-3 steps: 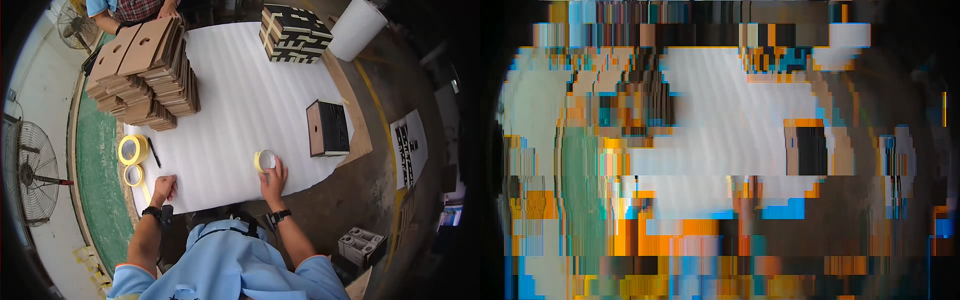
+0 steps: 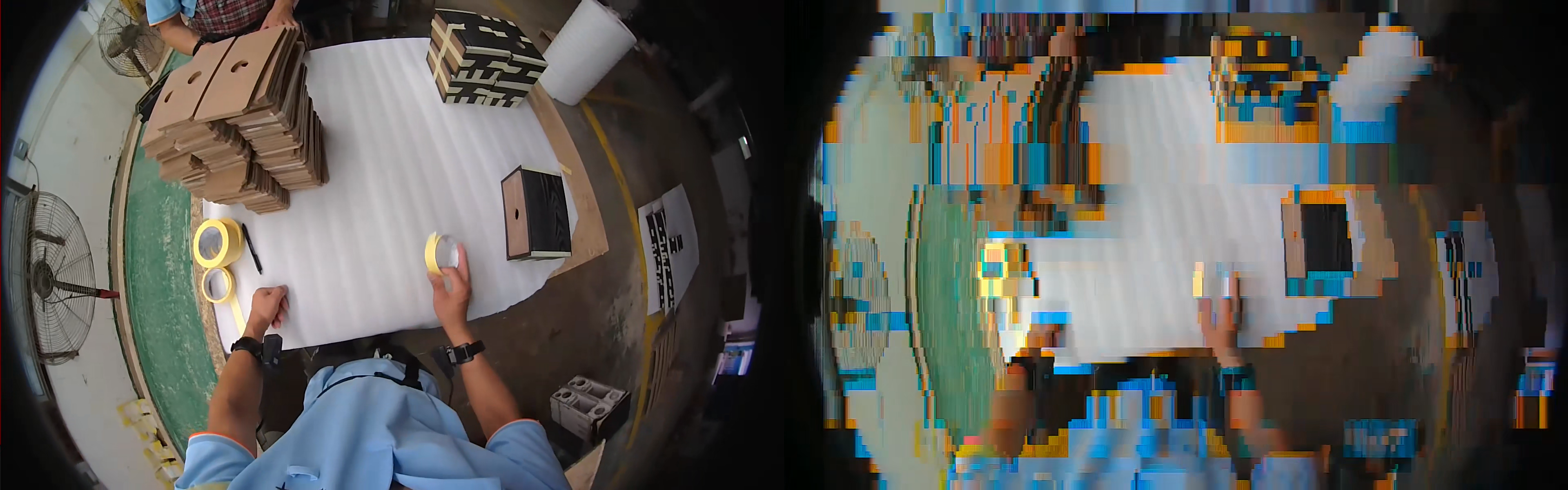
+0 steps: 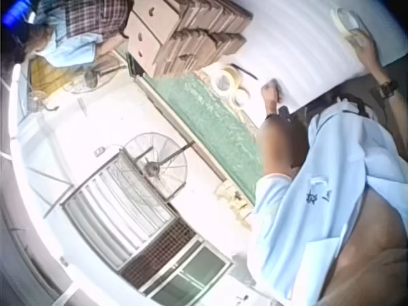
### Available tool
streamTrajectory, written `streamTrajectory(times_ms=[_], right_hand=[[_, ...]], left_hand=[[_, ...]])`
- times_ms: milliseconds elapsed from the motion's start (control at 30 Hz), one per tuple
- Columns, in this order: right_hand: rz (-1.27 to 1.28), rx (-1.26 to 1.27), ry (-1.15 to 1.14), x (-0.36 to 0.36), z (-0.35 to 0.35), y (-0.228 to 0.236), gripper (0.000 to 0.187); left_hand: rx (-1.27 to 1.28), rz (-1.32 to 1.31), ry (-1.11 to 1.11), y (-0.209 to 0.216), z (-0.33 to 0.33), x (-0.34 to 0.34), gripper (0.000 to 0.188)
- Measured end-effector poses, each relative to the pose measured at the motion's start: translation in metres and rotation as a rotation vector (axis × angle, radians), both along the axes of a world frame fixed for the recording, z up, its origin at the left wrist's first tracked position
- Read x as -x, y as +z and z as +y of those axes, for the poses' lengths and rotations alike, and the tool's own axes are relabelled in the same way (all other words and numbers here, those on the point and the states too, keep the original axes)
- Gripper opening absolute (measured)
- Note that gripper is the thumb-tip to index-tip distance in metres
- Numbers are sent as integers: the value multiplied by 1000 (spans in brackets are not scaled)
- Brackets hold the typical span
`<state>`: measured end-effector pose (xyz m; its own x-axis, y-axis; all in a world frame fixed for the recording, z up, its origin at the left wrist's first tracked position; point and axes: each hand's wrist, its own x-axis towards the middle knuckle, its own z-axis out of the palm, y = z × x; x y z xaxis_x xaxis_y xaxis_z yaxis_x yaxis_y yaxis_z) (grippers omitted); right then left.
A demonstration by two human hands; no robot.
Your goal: The person assembles small wooden boxes by placing a lid onto a base and securing it with yellow tape. They repeatedly pick up a box, apply tape across the top, and place the finished unit on a stack.
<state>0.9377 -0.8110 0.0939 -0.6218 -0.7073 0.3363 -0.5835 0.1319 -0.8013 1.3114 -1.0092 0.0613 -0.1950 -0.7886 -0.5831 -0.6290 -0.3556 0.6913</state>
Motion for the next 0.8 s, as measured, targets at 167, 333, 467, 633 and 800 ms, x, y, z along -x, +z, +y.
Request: streamTrajectory(times_ms=[167,333,467,633,800], right_hand=[[560,-306,15,36,-19,21,12],[522,-383,120,39,-8,-39,29],[467,-336,109,33,-7,-29,32],[508,-395,97,29,-17,-22,31],[881,-601,19,39,-15,-51,30]], left_hand=[[-226,82,78,18,-6,7,45],[-234,34,64,29,-2,6,43],[-246,53,78,38,-4,6,40],[-232,28,98,52,-3,12,41],[-152,80,87,48,9,6,45]])
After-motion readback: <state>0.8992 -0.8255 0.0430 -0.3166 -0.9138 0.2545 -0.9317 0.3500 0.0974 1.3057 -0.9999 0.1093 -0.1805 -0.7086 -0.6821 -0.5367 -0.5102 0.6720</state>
